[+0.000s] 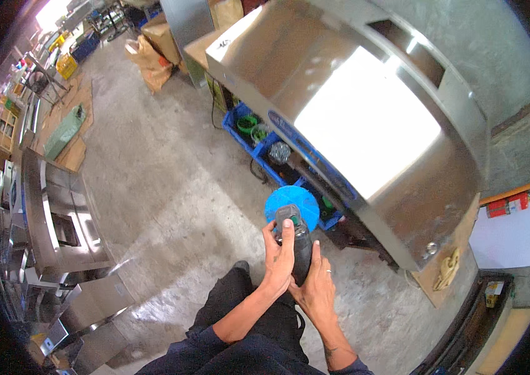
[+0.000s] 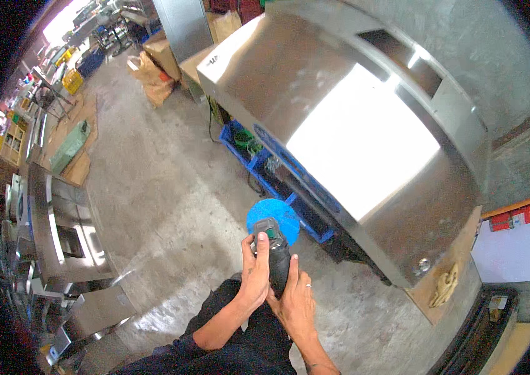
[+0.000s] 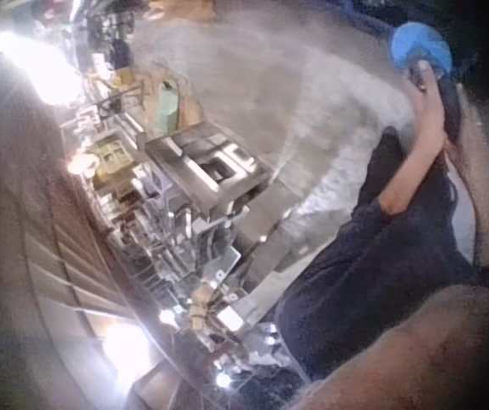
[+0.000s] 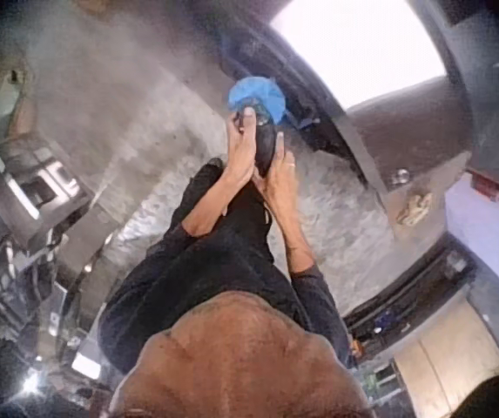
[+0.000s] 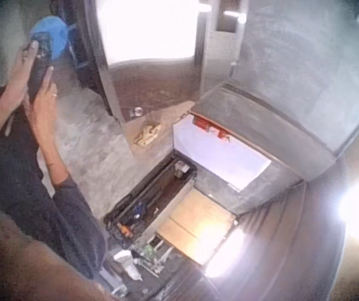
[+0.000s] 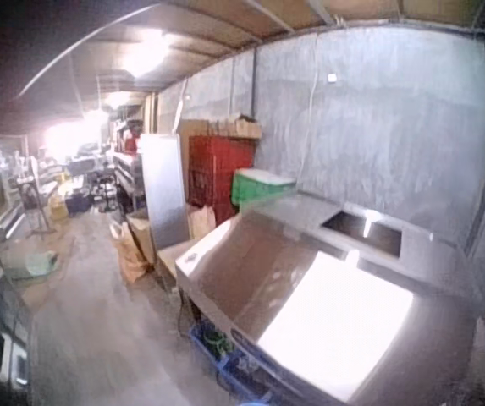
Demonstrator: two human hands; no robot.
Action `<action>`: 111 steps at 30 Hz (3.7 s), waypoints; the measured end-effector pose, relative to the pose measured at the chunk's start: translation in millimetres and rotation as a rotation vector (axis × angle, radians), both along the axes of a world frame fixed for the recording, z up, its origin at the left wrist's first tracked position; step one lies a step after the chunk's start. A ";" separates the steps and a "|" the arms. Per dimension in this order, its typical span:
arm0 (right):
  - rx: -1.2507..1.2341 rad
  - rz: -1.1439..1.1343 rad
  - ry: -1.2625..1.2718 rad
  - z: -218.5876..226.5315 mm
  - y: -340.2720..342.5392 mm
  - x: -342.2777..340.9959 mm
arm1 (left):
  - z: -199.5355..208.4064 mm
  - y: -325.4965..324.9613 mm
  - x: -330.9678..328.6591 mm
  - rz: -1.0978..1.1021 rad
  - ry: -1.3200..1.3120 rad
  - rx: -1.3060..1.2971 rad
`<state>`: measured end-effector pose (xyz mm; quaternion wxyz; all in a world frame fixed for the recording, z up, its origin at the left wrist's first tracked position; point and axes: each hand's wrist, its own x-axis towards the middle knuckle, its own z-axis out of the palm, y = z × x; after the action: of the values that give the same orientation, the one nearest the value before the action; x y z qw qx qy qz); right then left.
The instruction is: The person picks up a stainless steel range hood and places it on a workbench. They then attach a polishing pad to an angle grinder and polish the surface of the hood. The person changes the polishing pad and continues polishing the hood.
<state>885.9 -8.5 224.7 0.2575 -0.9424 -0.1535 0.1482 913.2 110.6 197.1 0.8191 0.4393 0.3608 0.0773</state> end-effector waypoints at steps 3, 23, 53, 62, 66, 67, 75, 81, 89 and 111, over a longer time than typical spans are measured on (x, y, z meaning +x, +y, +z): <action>0.233 -0.068 -0.138 54.9 10.9 3.3 | 70.0 -8.5 -8.7 -0.056 -0.056 0.300; 1.428 -0.548 -0.079 228.6 134.2 141.2 | 237.1 160.5 25.9 -0.959 -0.850 1.168; 1.374 -0.775 -0.352 230.5 142.1 391.5 | 214.0 193.5 290.0 -1.040 -0.656 0.796; 1.379 -0.726 -0.230 319.2 67.2 495.8 | 110.5 324.0 265.3 -0.474 -0.333 1.178; 1.425 -0.609 -0.007 355.4 45.8 563.1 | 94.9 375.6 251.4 0.030 -0.062 1.363; 1.412 -0.554 0.052 364.5 34.7 581.4 | 88.7 388.6 257.7 0.110 -0.045 1.451; 1.014 -0.483 0.202 373.1 25.1 721.2 | 96.8 430.5 289.1 0.072 0.111 1.153; 0.779 -0.479 0.375 343.9 60.4 802.0 | 100.6 451.4 365.6 -0.384 0.074 1.414; 0.546 -0.457 0.489 322.0 112.0 902.0 | 86.3 436.9 431.9 -0.684 0.277 1.228; 0.494 -0.469 0.456 304.3 156.1 974.0 | 67.3 440.2 436.4 -0.700 0.234 1.241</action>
<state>1859.9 147.6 529.1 0.5305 -0.8045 0.0958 0.2493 1349.6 550.7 264.4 0.3514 0.9187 0.1741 -0.0465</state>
